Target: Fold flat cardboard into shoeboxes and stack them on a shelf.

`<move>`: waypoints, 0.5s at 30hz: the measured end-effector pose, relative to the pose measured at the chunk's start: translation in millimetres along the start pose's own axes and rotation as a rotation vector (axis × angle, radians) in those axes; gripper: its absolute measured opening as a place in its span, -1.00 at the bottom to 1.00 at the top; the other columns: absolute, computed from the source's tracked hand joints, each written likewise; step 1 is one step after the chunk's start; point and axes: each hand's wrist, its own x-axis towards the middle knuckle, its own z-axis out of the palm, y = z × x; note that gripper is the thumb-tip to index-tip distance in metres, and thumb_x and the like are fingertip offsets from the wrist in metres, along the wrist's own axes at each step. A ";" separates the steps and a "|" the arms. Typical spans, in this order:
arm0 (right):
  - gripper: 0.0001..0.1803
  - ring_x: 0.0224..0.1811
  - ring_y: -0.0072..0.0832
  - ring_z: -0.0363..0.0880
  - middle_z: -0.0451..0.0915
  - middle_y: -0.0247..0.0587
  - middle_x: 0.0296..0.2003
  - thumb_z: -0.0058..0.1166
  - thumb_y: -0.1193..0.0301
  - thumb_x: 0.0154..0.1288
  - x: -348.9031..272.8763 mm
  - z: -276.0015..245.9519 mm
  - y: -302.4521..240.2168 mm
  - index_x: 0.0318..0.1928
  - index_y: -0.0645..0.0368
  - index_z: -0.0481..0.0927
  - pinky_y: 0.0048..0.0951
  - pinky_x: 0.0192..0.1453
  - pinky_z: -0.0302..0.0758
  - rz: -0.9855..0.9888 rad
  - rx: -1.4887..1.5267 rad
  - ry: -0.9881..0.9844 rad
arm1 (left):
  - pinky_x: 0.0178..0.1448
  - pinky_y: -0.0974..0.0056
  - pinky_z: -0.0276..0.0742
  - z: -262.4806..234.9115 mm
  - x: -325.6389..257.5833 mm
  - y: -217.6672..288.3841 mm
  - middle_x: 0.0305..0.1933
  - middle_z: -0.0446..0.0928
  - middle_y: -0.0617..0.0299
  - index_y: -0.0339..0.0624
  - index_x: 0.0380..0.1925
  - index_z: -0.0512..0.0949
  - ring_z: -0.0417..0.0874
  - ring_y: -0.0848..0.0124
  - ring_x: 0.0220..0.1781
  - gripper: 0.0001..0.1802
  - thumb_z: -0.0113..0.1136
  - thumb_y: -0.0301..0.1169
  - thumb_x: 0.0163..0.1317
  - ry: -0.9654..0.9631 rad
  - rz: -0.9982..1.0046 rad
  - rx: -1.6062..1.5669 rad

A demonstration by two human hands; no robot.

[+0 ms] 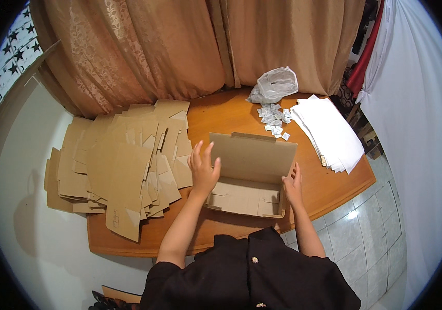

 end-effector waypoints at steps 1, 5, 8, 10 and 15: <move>-0.29 0.17 -0.18 0.30 0.28 0.07 0.16 0.00 0.39 0.20 -5.6 -3.8 4.5 0.34 0.16 0.05 -0.22 0.23 0.26 -0.024 -0.034 0.004 | 0.36 -0.03 -0.01 -2.4 -12.1 -15.9 0.23 0.25 -0.01 -0.05 0.20 0.30 0.20 0.14 0.33 -0.38 0.19 -0.29 0.09 -0.001 -0.002 0.006; -0.32 0.10 -0.20 0.39 0.39 0.06 0.09 -0.06 0.42 0.21 -12.8 -17.4 61.6 0.34 0.11 0.07 -0.29 0.18 0.32 -0.006 0.067 -0.289 | 0.26 0.14 0.23 1.8 -74.3 -72.6 0.16 0.31 -0.05 -0.18 0.26 0.19 0.34 0.10 0.21 -0.38 0.09 -0.28 0.21 -0.566 -0.349 -0.488; -0.41 0.02 -0.16 0.46 0.46 0.06 0.00 -0.11 0.45 0.21 -23.7 -20.8 36.0 0.29 0.10 0.19 -0.30 0.11 0.37 -0.060 0.006 -0.277 | 0.27 0.24 0.22 3.1 -91.7 -67.2 0.13 0.37 0.01 -0.27 0.29 0.12 0.34 0.25 0.22 -0.43 -0.06 -0.36 0.31 -0.873 -0.456 -0.561; -0.46 0.05 -0.05 0.42 0.41 0.09 0.02 -0.10 0.49 0.18 -21.5 -17.7 -2.8 0.23 0.08 0.28 -0.26 0.09 0.38 0.058 -0.255 -0.207 | 0.27 0.19 0.22 10.5 -106.1 -60.3 0.14 0.37 -0.15 -0.31 0.24 0.17 0.35 0.07 0.24 -0.47 -0.09 -0.35 0.31 -0.611 -0.506 -0.749; -0.43 0.10 0.02 0.36 0.37 0.12 0.07 -0.06 0.52 0.12 -8.7 -6.5 -29.3 0.21 0.06 0.28 -0.17 0.11 0.36 -0.225 -0.358 -0.026 | 0.30 0.19 0.19 9.6 -113.4 -44.0 0.21 0.31 -0.17 -0.22 0.30 0.10 0.32 0.03 0.26 -0.47 -0.17 -0.41 0.32 -0.520 -0.520 -0.639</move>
